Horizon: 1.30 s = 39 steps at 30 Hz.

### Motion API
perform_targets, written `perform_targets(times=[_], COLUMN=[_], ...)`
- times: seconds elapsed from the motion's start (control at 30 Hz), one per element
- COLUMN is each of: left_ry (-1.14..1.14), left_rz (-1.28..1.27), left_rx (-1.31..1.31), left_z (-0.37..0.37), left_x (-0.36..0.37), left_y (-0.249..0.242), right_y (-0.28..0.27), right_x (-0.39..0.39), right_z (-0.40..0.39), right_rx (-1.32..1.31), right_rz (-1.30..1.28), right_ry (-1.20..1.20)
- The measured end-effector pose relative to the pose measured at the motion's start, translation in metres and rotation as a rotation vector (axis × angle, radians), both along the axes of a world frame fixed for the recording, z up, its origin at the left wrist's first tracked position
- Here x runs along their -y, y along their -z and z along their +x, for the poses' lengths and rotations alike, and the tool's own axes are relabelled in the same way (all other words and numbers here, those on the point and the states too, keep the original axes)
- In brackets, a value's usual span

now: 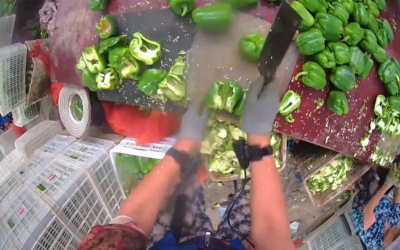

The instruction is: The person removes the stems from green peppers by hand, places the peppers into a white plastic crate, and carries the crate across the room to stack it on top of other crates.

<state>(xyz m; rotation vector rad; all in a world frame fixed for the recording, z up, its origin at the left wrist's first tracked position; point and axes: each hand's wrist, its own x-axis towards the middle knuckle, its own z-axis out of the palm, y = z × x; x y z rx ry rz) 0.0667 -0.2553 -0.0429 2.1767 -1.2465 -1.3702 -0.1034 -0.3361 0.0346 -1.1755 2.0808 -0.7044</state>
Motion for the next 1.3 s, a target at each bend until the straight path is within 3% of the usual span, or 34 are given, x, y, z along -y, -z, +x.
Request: perform_targets(times=[0.13, 0.23, 0.37, 0.43, 0.5, 0.6, 0.7, 0.83, 0.93, 1.03, 1.13, 1.2, 1.3], left_ry=[-0.006, 0.023, 0.238, 0.338, 0.436, 0.5, 0.362, 0.211, 0.199, 0.227, 0.168, 0.061, 0.083], left_rz=[0.125, 0.03, -0.637, -0.791, -0.598, -0.305, -0.254, -0.483, -0.426, -0.402, -0.416, -0.439, -0.584], left_rx=[0.006, 0.109, 0.257, 0.316, 0.235, 0.431, 0.392, 0.258, 0.209, 0.197, 0.363, 0.547, 0.52], left_z=[0.002, 0.016, 0.027, 0.027, 0.026, 0.008, -0.005, -0.003, 0.007, 0.03, 0.053, 0.068, 0.086], left_x=[0.013, 0.034, 0.15, 0.214, 0.263, 0.278, 0.24, 0.209, 0.206, 0.214, 0.237, 0.265, 0.314], left_y=[-0.03, -0.037, -0.026, -0.001, 0.02, -0.001, -0.003, 0.024, 0.026, 0.023, 0.008, -0.001, 0.007], right_y=[0.082, 0.072, 0.056, 0.043, 0.034, 0.05, 0.057, 0.037, 0.009, 0.024, 0.091, 0.093, 0.085], right_x=[0.014, 0.012, 0.011, 0.013, 0.017, 0.017, 0.02, 0.033, 0.051, 0.066, 0.067, 0.063, 0.053], right_z=[-0.005, -0.006, -0.009, -0.003, 0.01, 0.019, 0.026, 0.029, 0.036, 0.054, 0.052, 0.048, 0.041], right_rx=[-0.207, -0.123, -0.103, -0.082, 0.03, 0.05, 0.018, -0.007, -0.019, -0.034, -0.089, -0.047, -0.076], right_rz=[0.348, 0.249, 0.084, 0.069, 0.151, 0.165, 0.091, 0.04, -0.004, -0.208, 0.294, 0.26, 0.242], right_ry=[-0.173, -0.127, -0.114, -0.134, -0.111, -0.093, -0.08, -0.096, -0.102, -0.119, -0.332, -0.306, -0.278])
